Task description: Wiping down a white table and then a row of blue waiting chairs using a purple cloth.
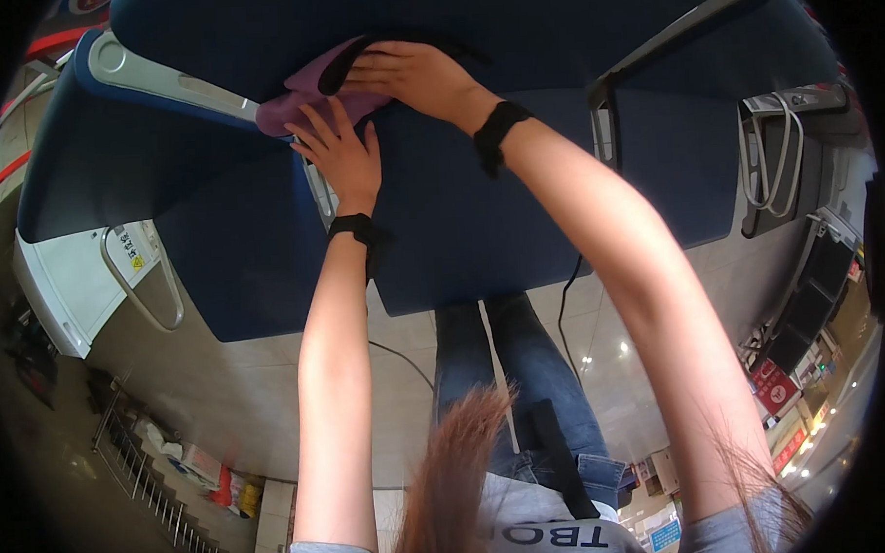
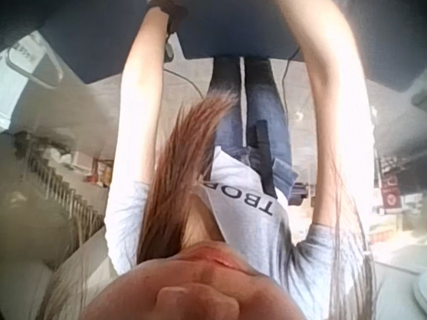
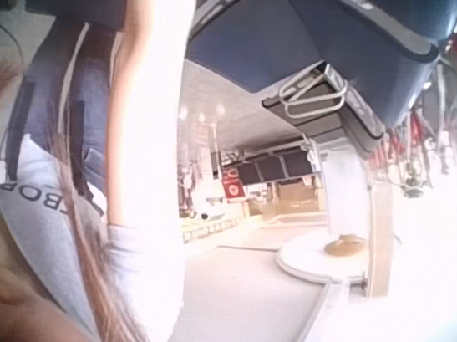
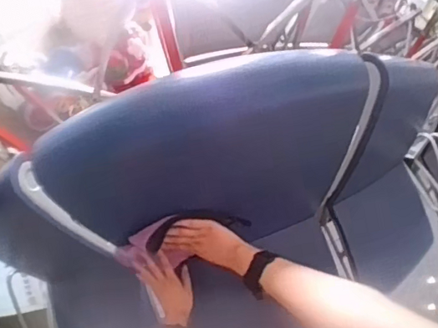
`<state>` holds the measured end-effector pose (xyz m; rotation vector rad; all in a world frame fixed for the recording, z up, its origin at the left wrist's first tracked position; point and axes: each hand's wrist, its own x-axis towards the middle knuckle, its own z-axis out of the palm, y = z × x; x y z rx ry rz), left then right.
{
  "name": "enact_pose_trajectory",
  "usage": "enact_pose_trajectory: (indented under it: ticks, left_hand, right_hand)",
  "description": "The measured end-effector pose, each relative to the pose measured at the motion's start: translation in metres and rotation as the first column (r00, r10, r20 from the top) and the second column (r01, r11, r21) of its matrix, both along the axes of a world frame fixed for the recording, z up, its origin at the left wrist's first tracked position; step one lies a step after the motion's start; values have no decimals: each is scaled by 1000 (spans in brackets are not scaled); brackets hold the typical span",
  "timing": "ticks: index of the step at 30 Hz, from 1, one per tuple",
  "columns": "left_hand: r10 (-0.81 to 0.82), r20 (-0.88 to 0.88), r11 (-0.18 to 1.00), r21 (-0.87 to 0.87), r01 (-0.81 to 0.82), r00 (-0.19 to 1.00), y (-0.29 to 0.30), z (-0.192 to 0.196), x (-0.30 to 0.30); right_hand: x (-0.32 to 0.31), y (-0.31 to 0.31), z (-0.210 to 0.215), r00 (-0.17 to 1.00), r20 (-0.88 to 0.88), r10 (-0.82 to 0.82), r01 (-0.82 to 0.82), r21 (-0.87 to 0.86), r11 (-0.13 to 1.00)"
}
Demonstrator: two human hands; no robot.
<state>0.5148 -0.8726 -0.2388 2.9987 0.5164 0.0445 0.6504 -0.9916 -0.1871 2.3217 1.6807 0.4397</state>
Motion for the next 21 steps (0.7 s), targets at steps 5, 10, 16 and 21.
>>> enact_pose_trajectory:
  ticks: [5, 10, 16, 21]
  left_hand:
    - [-133, 418, 988, 124, 89, 899, 19, 49, 57]
    - [-451, 554, 886, 371, 277, 700, -25, 155, 168]
    - [-490, 364, 869, 130, 478, 792, -109, 204, 213]
    - [-641, 317, 764, 358, 537, 699, -150, 150, 202]
  right_hand:
    - [54, -25, 67, 999, 7, 31, -31, 427, 904]
    - [115, -111, 163, 960, -157, -234, 281, 601, 748]
    - [143, -184, 127, 910, -80, -407, 352, 669, 655]
    - [118, -211, 64, 826, -423, -374, 551, 747, 372]
